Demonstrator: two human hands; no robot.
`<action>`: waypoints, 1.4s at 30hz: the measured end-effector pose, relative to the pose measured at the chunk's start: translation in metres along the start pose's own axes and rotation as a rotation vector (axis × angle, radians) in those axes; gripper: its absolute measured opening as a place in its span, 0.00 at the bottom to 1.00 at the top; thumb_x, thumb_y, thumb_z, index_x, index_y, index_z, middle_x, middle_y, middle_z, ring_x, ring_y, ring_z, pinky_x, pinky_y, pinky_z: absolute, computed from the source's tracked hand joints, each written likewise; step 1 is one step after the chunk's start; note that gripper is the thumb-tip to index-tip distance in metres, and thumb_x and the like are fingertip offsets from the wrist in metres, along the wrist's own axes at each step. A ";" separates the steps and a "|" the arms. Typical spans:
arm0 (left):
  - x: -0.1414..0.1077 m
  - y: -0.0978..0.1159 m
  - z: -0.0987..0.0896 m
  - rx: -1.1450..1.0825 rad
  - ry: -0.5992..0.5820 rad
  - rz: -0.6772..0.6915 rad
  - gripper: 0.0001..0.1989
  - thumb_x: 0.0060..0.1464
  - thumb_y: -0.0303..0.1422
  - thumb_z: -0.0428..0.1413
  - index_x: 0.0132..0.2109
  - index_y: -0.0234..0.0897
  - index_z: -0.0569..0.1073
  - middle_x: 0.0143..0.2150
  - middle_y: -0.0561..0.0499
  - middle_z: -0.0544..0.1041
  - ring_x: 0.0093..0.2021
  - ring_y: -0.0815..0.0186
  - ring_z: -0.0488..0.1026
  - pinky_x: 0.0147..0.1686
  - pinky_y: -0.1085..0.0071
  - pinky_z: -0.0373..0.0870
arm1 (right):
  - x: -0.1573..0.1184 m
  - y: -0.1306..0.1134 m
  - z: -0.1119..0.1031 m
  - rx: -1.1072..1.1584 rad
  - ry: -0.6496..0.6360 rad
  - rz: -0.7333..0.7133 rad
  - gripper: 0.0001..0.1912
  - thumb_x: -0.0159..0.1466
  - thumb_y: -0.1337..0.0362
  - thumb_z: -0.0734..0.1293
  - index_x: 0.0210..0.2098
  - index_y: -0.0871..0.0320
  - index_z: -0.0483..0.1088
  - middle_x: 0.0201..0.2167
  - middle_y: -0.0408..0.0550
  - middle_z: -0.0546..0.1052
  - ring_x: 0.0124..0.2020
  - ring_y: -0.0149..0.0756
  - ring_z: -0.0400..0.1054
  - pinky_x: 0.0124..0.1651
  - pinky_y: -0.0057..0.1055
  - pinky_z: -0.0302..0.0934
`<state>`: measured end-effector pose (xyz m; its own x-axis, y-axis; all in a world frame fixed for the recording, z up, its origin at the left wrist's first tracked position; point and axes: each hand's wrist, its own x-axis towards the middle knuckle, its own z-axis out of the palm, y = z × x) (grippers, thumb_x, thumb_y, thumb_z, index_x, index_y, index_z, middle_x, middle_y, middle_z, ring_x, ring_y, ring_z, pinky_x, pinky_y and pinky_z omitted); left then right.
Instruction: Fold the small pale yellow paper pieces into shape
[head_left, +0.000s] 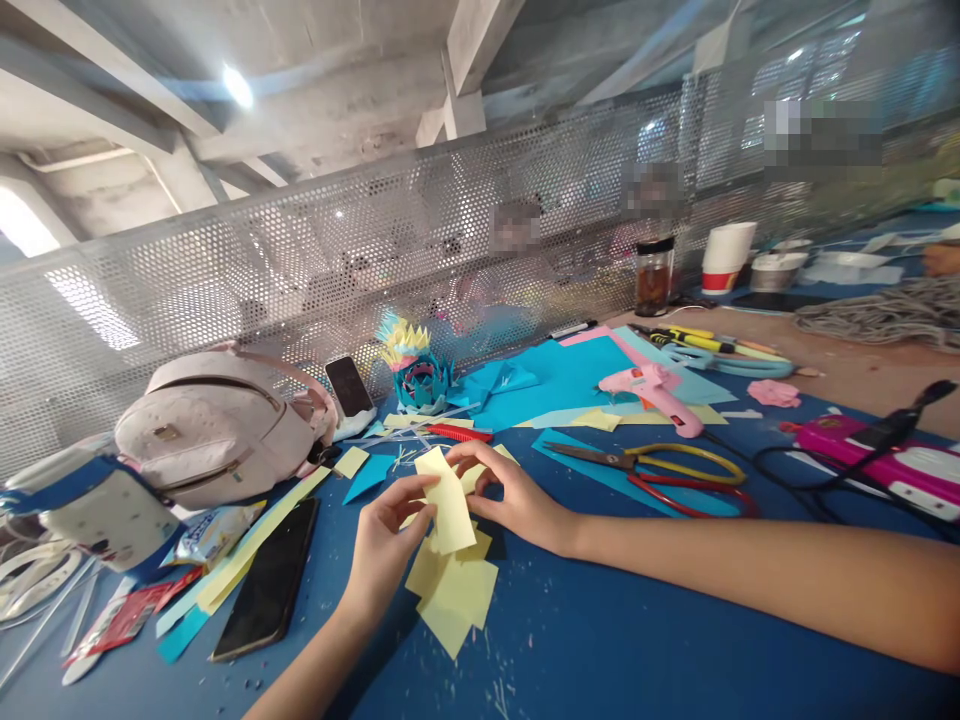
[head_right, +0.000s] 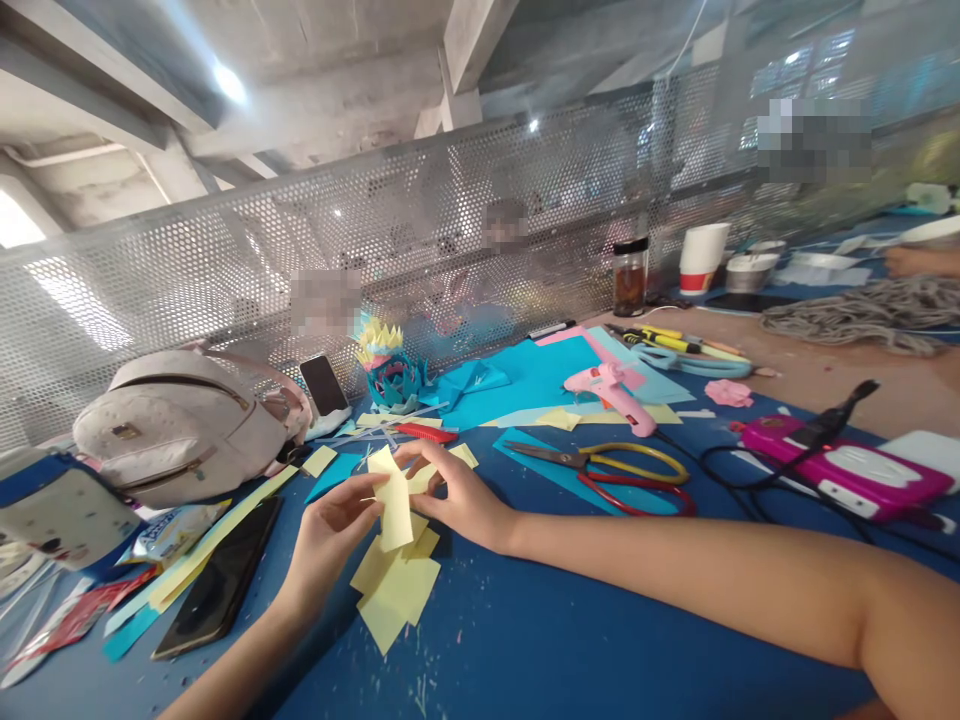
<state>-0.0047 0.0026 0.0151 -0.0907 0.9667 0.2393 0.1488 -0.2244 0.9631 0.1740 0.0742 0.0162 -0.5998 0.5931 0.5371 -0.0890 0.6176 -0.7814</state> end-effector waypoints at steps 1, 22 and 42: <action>0.000 -0.001 0.000 0.022 -0.009 0.004 0.12 0.50 0.30 0.57 0.44 0.35 0.75 0.45 0.44 0.77 0.41 0.60 0.74 0.40 0.69 0.70 | 0.000 0.000 0.000 -0.003 0.004 0.001 0.18 0.61 0.68 0.64 0.50 0.52 0.61 0.49 0.48 0.67 0.45 0.36 0.65 0.37 0.27 0.63; -0.002 0.002 0.001 0.034 -0.020 0.044 0.13 0.54 0.33 0.53 0.46 0.36 0.75 0.43 0.45 0.77 0.40 0.61 0.72 0.39 0.70 0.68 | -0.001 -0.004 -0.002 -0.137 0.004 -0.039 0.03 0.63 0.67 0.64 0.37 0.54 0.69 0.50 0.49 0.61 0.47 0.37 0.61 0.42 0.29 0.63; -0.003 0.003 0.009 0.152 -0.092 -0.036 0.08 0.47 0.33 0.60 0.33 0.35 0.69 0.26 0.54 0.71 0.26 0.68 0.70 0.29 0.74 0.66 | 0.000 0.000 0.000 0.039 -0.106 0.126 0.22 0.60 0.67 0.65 0.53 0.54 0.56 0.23 0.36 0.61 0.27 0.29 0.60 0.30 0.25 0.55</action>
<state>0.0051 0.0001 0.0161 -0.0095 0.9824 0.1863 0.2949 -0.1753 0.9393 0.1740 0.0740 0.0158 -0.6883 0.6057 0.3992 -0.0374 0.5200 -0.8534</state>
